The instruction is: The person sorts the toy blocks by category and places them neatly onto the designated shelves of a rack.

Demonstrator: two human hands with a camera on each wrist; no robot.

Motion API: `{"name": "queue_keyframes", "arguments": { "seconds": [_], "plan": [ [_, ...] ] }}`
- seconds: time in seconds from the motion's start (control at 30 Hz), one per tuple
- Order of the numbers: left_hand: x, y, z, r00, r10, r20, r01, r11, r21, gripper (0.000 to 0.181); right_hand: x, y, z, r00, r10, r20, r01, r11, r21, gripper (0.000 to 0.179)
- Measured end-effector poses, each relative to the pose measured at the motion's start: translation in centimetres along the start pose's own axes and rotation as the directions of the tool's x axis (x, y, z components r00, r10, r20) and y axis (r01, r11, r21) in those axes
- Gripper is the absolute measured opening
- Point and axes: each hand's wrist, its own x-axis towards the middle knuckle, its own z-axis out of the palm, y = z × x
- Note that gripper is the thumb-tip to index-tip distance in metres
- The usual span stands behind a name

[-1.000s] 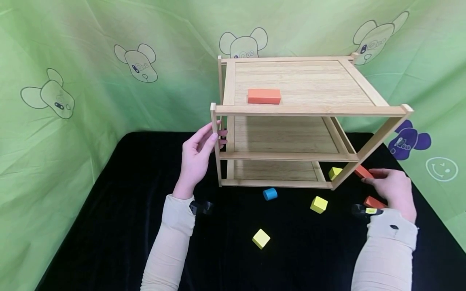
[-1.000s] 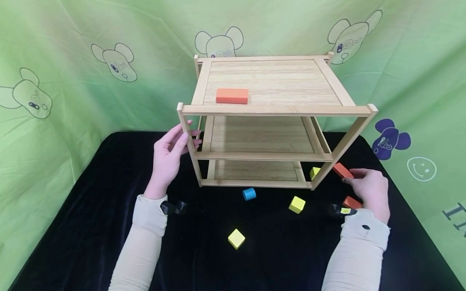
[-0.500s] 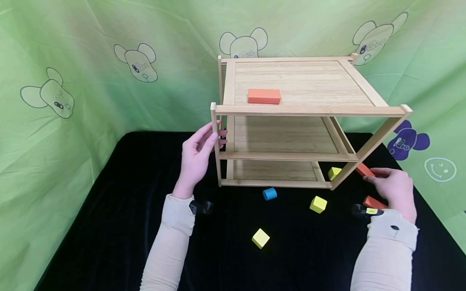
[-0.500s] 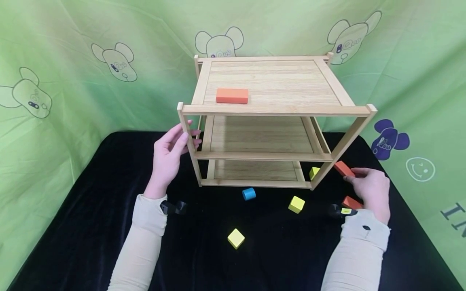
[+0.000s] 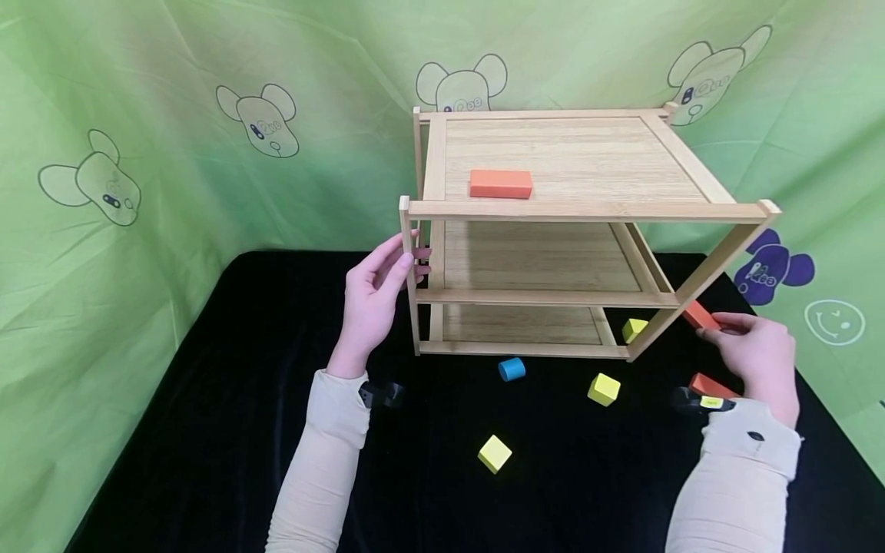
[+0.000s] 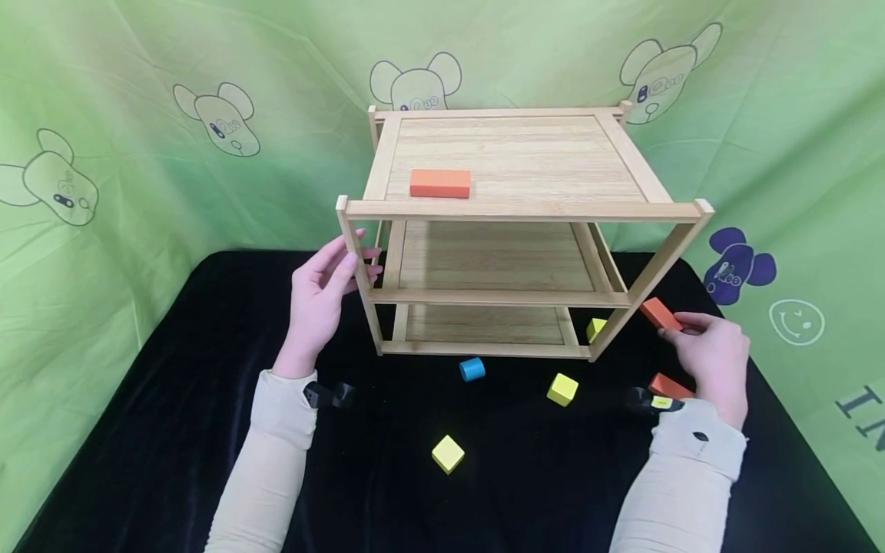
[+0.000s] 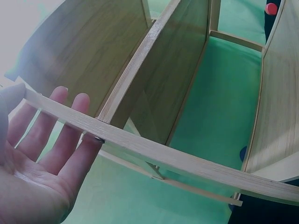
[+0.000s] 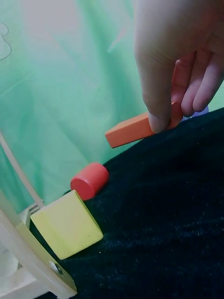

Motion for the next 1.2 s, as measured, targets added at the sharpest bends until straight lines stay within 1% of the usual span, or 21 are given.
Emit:
{"name": "queue_keyframes", "arguments": {
  "seconds": [0.17,0.53,0.73,0.93,1.03,1.13,1.2],
  "plan": [
    [0.0,0.0,0.0,1.0,0.002,0.0,-0.002,1.0,0.001,0.033,0.0,-0.2,-0.4,1.0,0.007,-0.02,-0.007,1.0,0.014,0.055],
    [0.0,-0.1,0.0,1.0,0.001,-0.002,-0.001,1.0,-0.02,0.032,-0.8,-1.2,-1.7,0.998,0.057,-0.036,-0.052,0.991,0.123,0.064],
    [0.0,-0.1,0.0,1.0,-0.002,0.001,0.002,1.0,-0.014,0.032,-1.1,-2.2,-2.5,0.994,0.069,-0.081,-0.055,0.984,0.169,0.065],
    [0.1,0.0,0.0,1.0,-0.004,-0.001,0.004,1.0,-0.02,0.032,-1.5,-3.6,-2.9,0.983,0.11,-0.144,-0.076,0.972,0.222,0.062],
    [0.0,0.0,0.0,1.0,-0.005,0.0,0.005,1.0,-0.019,0.032,-1.7,-4.1,-3.1,0.977,0.137,-0.165,-0.097,0.968,0.23,0.062],
    [0.0,0.0,0.0,1.0,-0.009,-0.001,0.009,1.0,-0.021,0.032,-1.8,-4.5,-3.2,0.97,0.167,-0.178,-0.118,0.959,0.256,0.06],
    [0.0,-0.1,0.0,1.0,-0.008,0.0,0.008,1.0,-0.021,0.033,-1.9,-4.7,-3.3,0.965,0.189,-0.183,-0.129,0.945,0.3,0.058]
  ]
}}
